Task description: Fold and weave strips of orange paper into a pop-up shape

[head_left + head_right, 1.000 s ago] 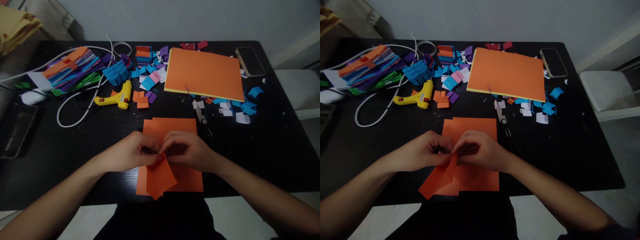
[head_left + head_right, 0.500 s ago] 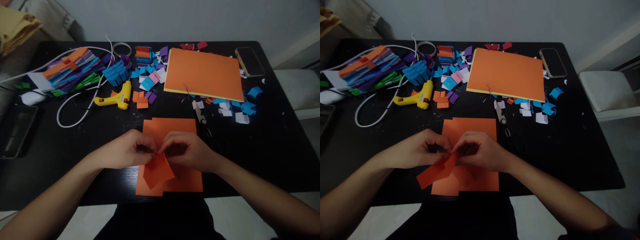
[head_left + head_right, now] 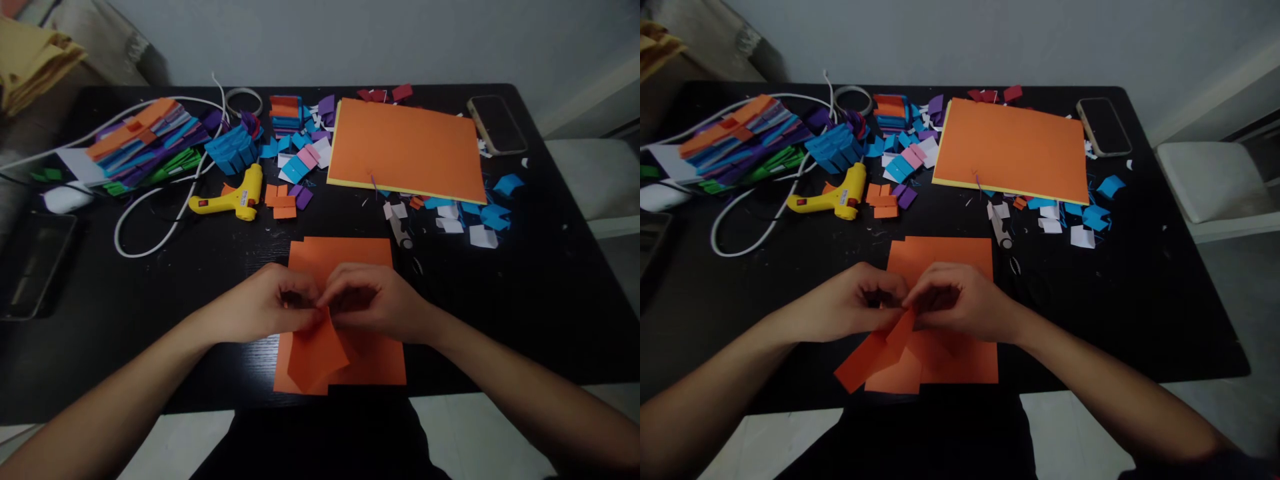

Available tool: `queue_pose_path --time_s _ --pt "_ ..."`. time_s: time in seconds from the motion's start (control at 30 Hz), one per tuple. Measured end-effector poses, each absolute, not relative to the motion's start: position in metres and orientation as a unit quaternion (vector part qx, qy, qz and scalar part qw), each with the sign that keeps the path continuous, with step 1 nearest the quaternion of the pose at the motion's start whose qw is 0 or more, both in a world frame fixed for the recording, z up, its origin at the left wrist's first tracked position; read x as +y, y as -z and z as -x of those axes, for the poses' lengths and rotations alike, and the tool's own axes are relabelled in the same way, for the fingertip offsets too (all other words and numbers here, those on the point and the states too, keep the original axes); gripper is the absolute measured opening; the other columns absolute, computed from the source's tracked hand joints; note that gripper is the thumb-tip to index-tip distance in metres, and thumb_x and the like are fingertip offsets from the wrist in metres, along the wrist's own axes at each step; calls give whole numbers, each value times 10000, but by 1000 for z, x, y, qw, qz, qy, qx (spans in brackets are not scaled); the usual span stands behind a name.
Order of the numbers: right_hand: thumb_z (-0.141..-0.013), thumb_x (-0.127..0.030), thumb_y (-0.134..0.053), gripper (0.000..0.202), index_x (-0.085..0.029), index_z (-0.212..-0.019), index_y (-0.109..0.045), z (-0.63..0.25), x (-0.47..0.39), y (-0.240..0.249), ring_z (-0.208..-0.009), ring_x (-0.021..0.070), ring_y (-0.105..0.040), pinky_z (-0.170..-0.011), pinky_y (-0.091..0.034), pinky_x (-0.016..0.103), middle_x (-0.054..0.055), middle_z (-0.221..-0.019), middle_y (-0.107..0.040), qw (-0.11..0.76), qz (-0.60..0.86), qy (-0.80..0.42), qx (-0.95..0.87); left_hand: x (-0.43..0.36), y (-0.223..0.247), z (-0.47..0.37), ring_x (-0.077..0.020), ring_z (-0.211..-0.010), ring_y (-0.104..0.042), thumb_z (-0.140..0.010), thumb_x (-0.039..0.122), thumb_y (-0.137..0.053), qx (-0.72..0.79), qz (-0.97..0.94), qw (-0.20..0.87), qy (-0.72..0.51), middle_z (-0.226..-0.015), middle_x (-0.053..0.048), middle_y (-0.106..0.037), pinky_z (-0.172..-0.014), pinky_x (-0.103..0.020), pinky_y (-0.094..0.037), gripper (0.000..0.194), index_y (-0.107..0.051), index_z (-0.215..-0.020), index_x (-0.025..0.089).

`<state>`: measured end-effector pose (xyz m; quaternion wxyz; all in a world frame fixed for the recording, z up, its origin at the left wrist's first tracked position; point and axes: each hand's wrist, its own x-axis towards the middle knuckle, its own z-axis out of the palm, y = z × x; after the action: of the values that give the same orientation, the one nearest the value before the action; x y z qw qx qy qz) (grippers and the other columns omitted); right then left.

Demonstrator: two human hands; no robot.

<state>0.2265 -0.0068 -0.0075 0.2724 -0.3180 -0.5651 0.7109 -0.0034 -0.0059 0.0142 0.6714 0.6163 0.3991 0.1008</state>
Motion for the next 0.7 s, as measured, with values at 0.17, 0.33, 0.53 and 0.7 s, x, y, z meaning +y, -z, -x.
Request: queue_pose_path --time_s 0.17,0.33,0.53,0.7 --pt "-799 -172 -838 219 -200 -1011 -786 -227 -4 5 -884 137 -734 -830 -625 269 37 -982 -738 280 324 -731 -531 -5 -17 7 -77 -588 -549 -903 246 -679 416 -628 637 -162 -660 32 -662 -544 -166 -418 133 -728 -812 162" --pt "-888 -257 -765 142 -187 -1012 -758 -229 2 1 -959 153 -734 -894 -605 293 51 -1013 -774 298 357 -738 -489 -6 -19 5 -102 -665 -634 -884 239 -724 451 -634 572 -260 -765 -5 -740 -594 -183 -471 91 -775 -832 184" --pt "-780 -285 -882 269 -178 -972 -726 -225 -1 2 -799 141 -739 -769 -633 279 12 -872 -749 285 354 -792 -407 -12 -15 0 -114 -675 -660 -905 220 -713 458 -692 458 -320 -789 -21 -747 -599 -206 -490 103 -778 -836 179" --pt "-796 -318 -872 258 -179 -949 -719 -225 -1 2 -787 142 -737 -762 -639 287 9 -874 -735 284 356 -799 -393 -13 -12 -2 -90 -604 -631 -889 201 -731 470 -694 429 -337 -730 1 -738 -555 -178 -482 61 -777 -855 182"
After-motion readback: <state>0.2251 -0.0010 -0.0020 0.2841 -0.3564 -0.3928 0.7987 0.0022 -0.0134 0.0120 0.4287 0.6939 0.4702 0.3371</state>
